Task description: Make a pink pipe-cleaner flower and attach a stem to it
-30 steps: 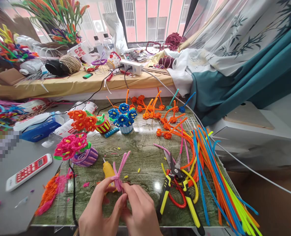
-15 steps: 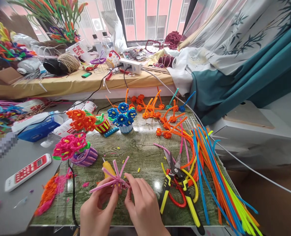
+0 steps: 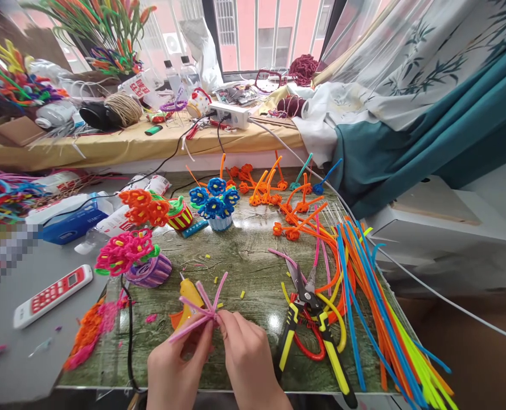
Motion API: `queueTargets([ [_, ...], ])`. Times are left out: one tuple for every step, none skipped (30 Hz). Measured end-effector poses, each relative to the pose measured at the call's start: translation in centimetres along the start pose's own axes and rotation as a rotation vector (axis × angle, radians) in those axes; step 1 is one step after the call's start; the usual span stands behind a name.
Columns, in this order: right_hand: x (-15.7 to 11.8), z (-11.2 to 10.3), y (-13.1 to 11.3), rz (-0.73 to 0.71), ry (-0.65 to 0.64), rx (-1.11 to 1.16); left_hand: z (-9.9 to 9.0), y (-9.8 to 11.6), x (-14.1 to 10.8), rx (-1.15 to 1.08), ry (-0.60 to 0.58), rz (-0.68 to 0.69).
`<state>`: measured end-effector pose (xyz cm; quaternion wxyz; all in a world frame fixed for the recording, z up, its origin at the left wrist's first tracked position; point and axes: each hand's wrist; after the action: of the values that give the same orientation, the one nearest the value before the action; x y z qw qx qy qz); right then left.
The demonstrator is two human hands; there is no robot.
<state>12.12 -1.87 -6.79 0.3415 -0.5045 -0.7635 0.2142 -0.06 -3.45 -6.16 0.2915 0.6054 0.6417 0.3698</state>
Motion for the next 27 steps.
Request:
queueTargets([
  [0.0,-0.2,0.0,-0.001,-0.024,-0.028,-0.3,-0.1,0.1,0.076,-0.015,0.078],
  [0.0,-0.4,0.0,0.0,-0.053,-0.064,-0.7,-0.3,0.2,0.162,-0.04,0.168],
  [0.0,-0.6,-0.1,-0.002,-0.081,-0.107,-1.2,-0.3,0.4,0.254,-0.076,0.26],
  [0.0,-0.9,-0.1,-0.004,-0.11,-0.153,-1.7,-0.3,0.6,0.348,-0.124,0.349],
  [0.1,-1.1,-0.1,-0.009,-0.136,-0.192,-2.2,-0.2,0.8,0.44,-0.175,0.437],
  [0.1,-1.4,0.0,-0.017,-0.161,-0.22,-2.6,0.0,0.9,0.551,-0.223,0.527],
  [0.2,-1.5,0.1,-0.03,-0.18,-0.237,-3.0,0.3,1.1,0.661,-0.268,0.614],
  [0.2,-1.6,0.2,-0.048,-0.191,-0.246,-3.3,0.7,1.1,0.752,-0.278,0.683],
  [0.2,-1.6,0.4,-0.068,-0.192,-0.25,-3.4,1.1,1.2,0.825,-0.277,0.69],
  [0.2,-1.5,0.7,-0.089,-0.191,-0.248,-3.5,1.4,1.2,0.867,-0.279,0.702],
  [0.1,-1.5,0.9,-0.106,-0.195,-0.238,-3.5,1.7,1.2,0.888,-0.275,0.698],
  [0.1,-1.4,1.1,-0.112,-0.206,-0.219,-3.5,1.9,1.2,0.886,-0.272,0.691],
  [0.0,-1.4,1.3,-0.104,-0.228,-0.184,-3.6,2.1,1.3,0.863,-0.27,0.694],
  [0.0,-1.4,1.4,-0.083,-0.255,-0.139,-3.7,2.1,1.4,0.827,-0.264,0.701],
  [0.0,-1.5,1.4,-0.06,-0.284,-0.085,-3.8,2.0,1.5,0.783,-0.258,0.706],
  [0.0,-1.7,1.4,-0.028,-0.302,-0.032,-3.9,1.9,1.6,0.736,-0.256,0.71],
  [0.1,-1.9,1.4,0.005,-0.308,0.019,-4.1,1.8,1.7,0.688,-0.257,0.711],
  [0.2,-2.2,1.3,0.033,-0.308,0.062,-4.3,1.7,1.7,0.646,-0.259,0.71],
  [0.4,-2.5,1.1,0.059,-0.312,0.098,-4.4,1.6,1.8,0.615,-0.263,0.707],
  [0.5,-2.7,1.0,0.078,-0.322,0.125,-4.4,1.5,1.8,0.594,-0.272,0.707],
  [0.7,-3.0,0.9,0.096,-0.338,0.145,-4.4,1.5,1.8,0.59,-0.296,0.717],
  [0.8,-3.2,0.8,0.108,-0.358,0.159,-4.2,1.5,1.7,0.6,-0.306,0.736],
  [1.0,-3.4,0.7,0.111,-0.384,0.169,-4.0,1.6,1.6,0.619,-0.299,0.764],
  [1.2,-3.6,0.6,0.117,-0.405,0.175,-3.8,1.7,1.5,0.643,-0.278,0.795],
  [1.4,-3.7,0.5,0.122,-0.422,0.185,-3.6,1.8,1.5,0.667,-0.243,0.831],
  [1.5,-3.8,0.4,0.127,-0.437,0.201,-3.5,2.0,1.4,0.694,-0.204,0.863],
  [1.7,-3.9,0.3,0.135,-0.452,0.225,-3.4,2.2,1.4,0.717,-0.172,0.886],
])
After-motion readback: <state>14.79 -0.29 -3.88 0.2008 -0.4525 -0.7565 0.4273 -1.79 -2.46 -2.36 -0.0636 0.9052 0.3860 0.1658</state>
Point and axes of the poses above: each hand's wrist, its own x-axis towards the middle knuckle, its own z-axis out of the palm, y = z × x, and after that the axes turned 10 degrees about -y, right-handed
